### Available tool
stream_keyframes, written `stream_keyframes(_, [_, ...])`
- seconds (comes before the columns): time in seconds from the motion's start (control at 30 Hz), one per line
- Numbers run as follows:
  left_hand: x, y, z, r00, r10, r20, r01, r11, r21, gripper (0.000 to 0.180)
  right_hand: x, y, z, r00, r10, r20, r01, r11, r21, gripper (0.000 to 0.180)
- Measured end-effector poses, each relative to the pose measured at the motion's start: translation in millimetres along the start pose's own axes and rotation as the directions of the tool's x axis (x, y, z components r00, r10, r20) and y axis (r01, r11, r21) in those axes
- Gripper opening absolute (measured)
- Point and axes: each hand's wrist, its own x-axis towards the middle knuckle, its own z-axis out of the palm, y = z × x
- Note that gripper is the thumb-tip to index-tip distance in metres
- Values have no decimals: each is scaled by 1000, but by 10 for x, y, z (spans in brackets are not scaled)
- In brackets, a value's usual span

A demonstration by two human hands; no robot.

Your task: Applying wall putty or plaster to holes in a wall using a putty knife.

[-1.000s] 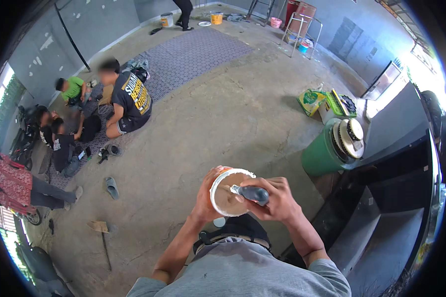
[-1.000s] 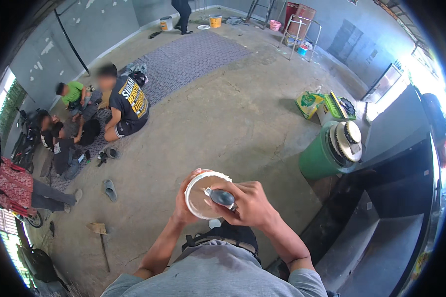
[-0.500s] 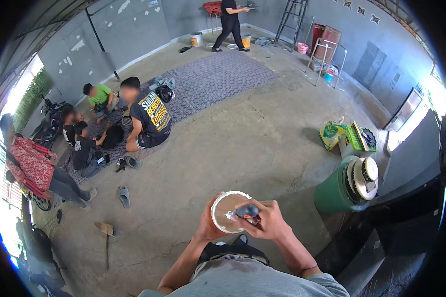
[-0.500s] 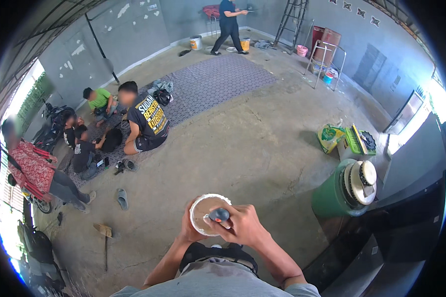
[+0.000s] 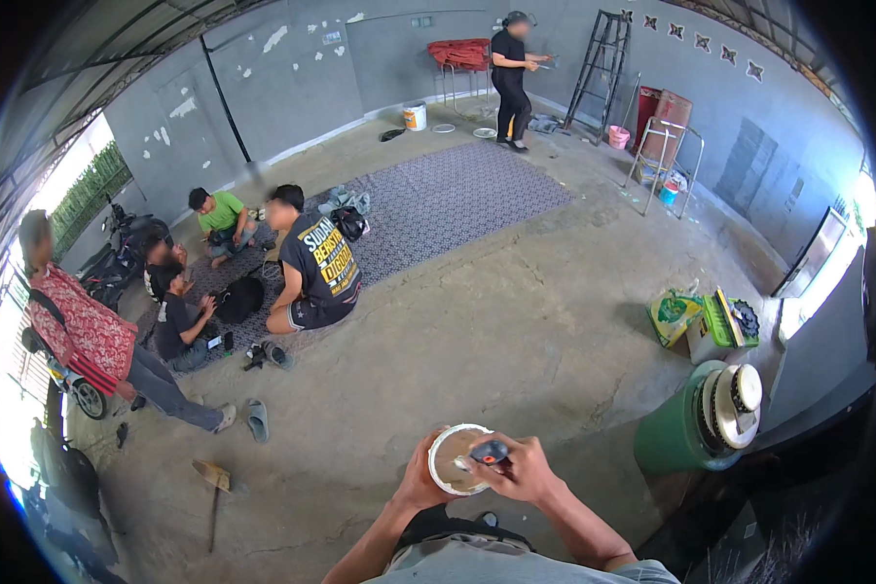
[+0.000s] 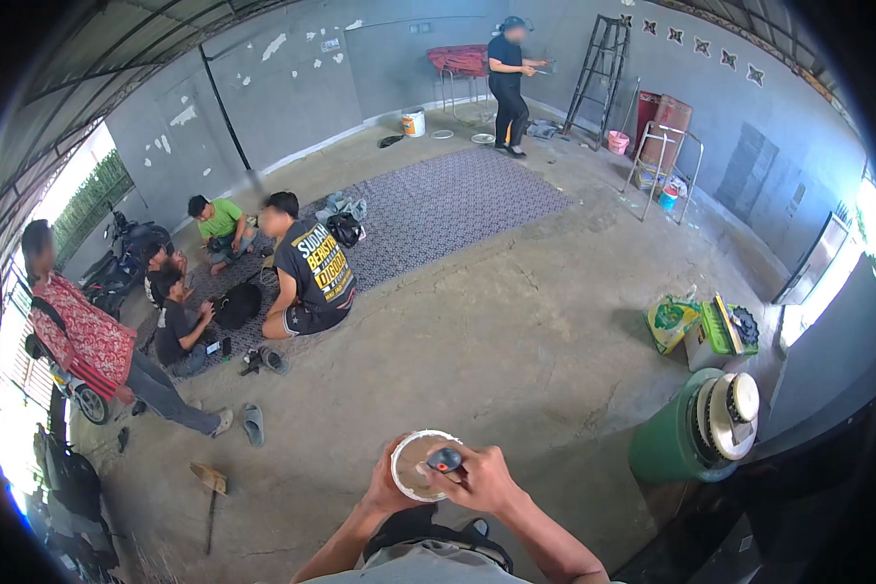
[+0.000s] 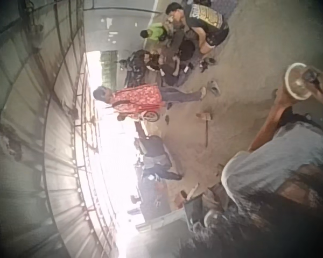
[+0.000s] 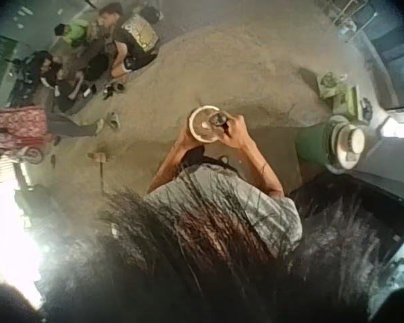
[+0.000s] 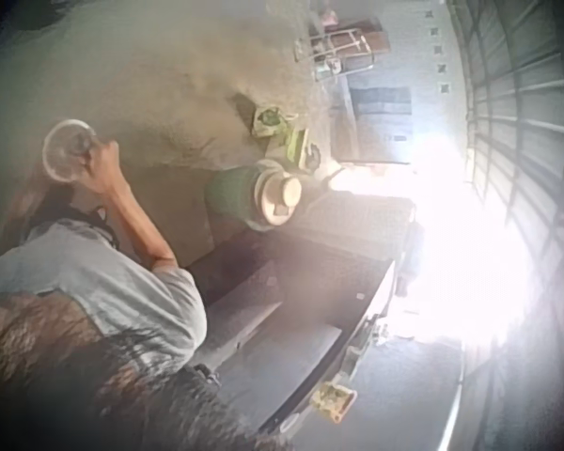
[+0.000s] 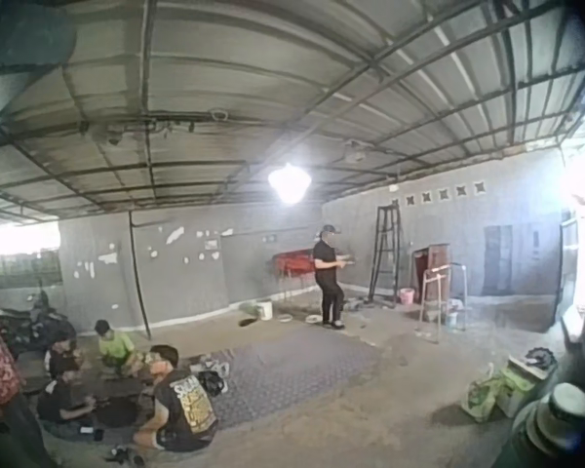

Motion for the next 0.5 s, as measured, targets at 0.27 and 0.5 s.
stream_keyframes(0.27, [513,-607,-353,995,-66,70,68,997,-25,112,728,65,306,998,43,46,-31,972,-233,26])
stream_keyframes(0.5, [961,-1037,-845,958,-241,158,277,924,-265,109,1557,266,555,999,17,35,-9,976,-219,34])
